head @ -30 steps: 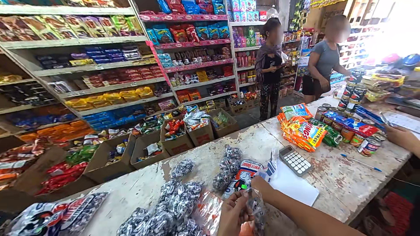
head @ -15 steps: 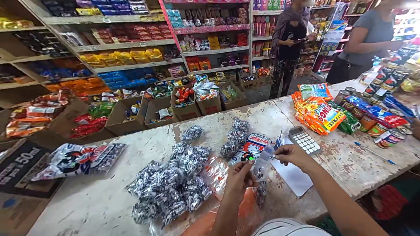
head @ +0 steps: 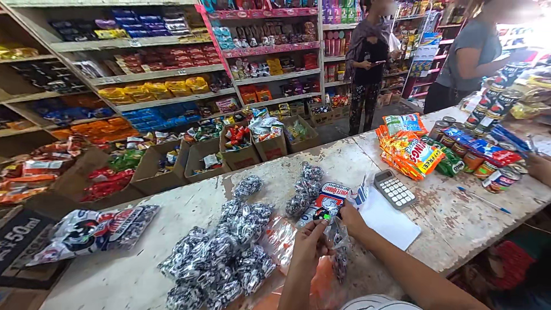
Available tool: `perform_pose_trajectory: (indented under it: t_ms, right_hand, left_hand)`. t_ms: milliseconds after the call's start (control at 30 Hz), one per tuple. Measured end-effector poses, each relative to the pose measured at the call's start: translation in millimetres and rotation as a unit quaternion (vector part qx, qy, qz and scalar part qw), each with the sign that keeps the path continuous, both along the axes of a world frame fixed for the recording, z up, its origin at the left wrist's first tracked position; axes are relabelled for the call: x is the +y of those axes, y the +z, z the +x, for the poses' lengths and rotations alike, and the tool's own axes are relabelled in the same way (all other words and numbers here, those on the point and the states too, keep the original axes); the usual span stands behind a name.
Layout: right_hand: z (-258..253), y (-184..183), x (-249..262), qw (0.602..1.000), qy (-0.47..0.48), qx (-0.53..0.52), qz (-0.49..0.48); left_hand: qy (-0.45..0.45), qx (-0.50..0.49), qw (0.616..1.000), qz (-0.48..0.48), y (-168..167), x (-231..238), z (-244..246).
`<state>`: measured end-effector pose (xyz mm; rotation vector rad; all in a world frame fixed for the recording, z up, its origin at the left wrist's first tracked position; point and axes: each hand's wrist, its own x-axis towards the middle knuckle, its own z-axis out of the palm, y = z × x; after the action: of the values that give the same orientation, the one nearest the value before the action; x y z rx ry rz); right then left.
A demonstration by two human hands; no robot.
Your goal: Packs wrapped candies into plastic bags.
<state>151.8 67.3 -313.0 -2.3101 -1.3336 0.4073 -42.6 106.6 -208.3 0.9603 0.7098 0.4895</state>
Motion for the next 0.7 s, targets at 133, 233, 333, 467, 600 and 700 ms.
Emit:
perform_pose_trajectory:
  t_ms: [133, 233, 333, 467, 600, 700]
  right_hand:
    - [6, 8, -8, 0.999, 0.023, 0.036, 0.016]
    - [17, 9, -22, 0.998, 0.019, 0.038, 0.049]
    - [26, 18, -38, 0.996, -0.002, 0.020, 0.082]
    - [35, 58, -60, 0.997, -0.032, 0.056, 0.053]
    - [50, 93, -87, 0.982, -0.022, 0.167, 0.084]
    - [49, 114, -101, 0.959, 0.022, 0.254, 0.122]
  left_hand:
    - [0.001, -0.016, 1.000, 0.005, 1, -4, -1]
    - [0.003, -0.017, 1.000, 0.013, 4, -7, -2]
    - [0.008, -0.017, 1.000, 0.016, 6, -8, -4]
    - [0.006, -0.017, 1.000, 0.014, 4, -8, -4]
    - [0.004, -0.006, 1.000, 0.007, 3, -5, -3]
    - [0.008, -0.010, 1.000, 0.008, 2, -5, -3]
